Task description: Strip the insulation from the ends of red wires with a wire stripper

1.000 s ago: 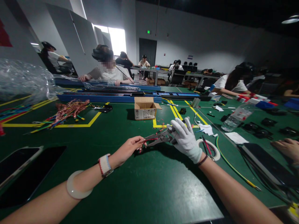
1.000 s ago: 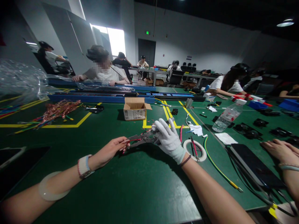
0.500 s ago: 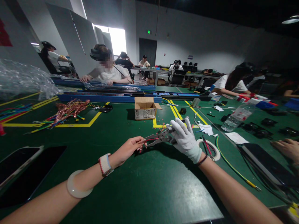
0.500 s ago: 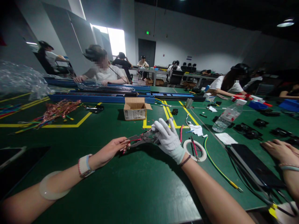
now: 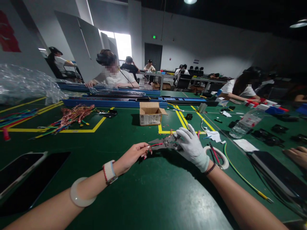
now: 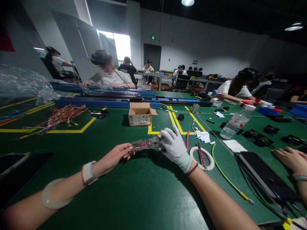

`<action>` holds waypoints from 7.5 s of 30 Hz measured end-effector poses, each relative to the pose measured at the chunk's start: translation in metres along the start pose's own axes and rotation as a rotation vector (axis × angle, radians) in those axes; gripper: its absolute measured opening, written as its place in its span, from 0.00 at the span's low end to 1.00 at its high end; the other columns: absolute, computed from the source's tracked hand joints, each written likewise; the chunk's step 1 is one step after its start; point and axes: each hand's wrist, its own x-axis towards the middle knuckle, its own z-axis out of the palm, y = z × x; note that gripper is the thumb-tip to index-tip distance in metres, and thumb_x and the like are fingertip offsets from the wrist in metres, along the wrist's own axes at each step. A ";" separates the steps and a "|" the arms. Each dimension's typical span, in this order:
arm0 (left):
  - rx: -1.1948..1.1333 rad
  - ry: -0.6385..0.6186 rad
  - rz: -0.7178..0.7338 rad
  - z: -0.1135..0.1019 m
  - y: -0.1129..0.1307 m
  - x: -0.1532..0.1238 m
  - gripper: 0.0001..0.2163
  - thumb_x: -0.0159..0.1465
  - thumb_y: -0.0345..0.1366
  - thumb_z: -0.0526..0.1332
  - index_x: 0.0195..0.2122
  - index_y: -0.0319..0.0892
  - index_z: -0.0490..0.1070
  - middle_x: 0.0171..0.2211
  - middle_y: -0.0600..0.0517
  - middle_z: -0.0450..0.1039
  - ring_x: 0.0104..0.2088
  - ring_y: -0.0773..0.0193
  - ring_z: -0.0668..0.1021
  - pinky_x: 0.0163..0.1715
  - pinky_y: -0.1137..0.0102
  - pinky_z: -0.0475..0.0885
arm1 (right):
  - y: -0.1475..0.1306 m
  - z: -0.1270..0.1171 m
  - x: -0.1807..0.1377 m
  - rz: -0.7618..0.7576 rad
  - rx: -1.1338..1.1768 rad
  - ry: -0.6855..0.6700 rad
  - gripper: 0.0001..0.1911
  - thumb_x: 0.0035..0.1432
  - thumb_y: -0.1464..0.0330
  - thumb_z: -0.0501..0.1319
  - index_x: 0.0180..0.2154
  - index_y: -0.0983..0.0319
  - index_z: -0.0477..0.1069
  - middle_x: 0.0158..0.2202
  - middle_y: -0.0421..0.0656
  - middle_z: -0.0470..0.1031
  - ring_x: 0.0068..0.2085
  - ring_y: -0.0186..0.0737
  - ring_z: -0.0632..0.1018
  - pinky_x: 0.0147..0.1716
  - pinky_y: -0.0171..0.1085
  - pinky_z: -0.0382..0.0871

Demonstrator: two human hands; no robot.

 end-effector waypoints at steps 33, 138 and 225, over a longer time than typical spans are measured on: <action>-0.090 0.007 0.006 -0.002 -0.002 0.001 0.14 0.60 0.45 0.62 0.35 0.37 0.72 0.22 0.57 0.62 0.25 0.69 0.65 0.29 0.73 0.63 | 0.005 -0.004 0.000 -0.015 0.015 -0.074 0.02 0.50 0.69 0.64 0.28 0.62 0.75 0.45 0.48 0.72 0.45 0.48 0.70 0.42 0.45 0.66; 0.163 -0.210 -0.027 0.006 0.000 -0.005 0.17 0.61 0.44 0.61 0.46 0.37 0.74 0.31 0.49 0.77 0.38 0.58 0.78 0.42 0.64 0.70 | -0.018 -0.001 0.001 0.052 0.096 -0.050 0.09 0.47 0.71 0.64 0.35 0.64 0.75 0.49 0.53 0.71 0.53 0.52 0.69 0.55 0.50 0.63; 0.302 -0.069 0.008 0.003 -0.002 -0.001 0.18 0.65 0.45 0.54 0.44 0.36 0.72 0.26 0.53 0.70 0.31 0.62 0.74 0.35 0.67 0.68 | -0.005 0.007 0.001 0.081 0.095 -0.122 0.04 0.51 0.69 0.62 0.28 0.62 0.75 0.39 0.48 0.72 0.39 0.43 0.71 0.40 0.41 0.67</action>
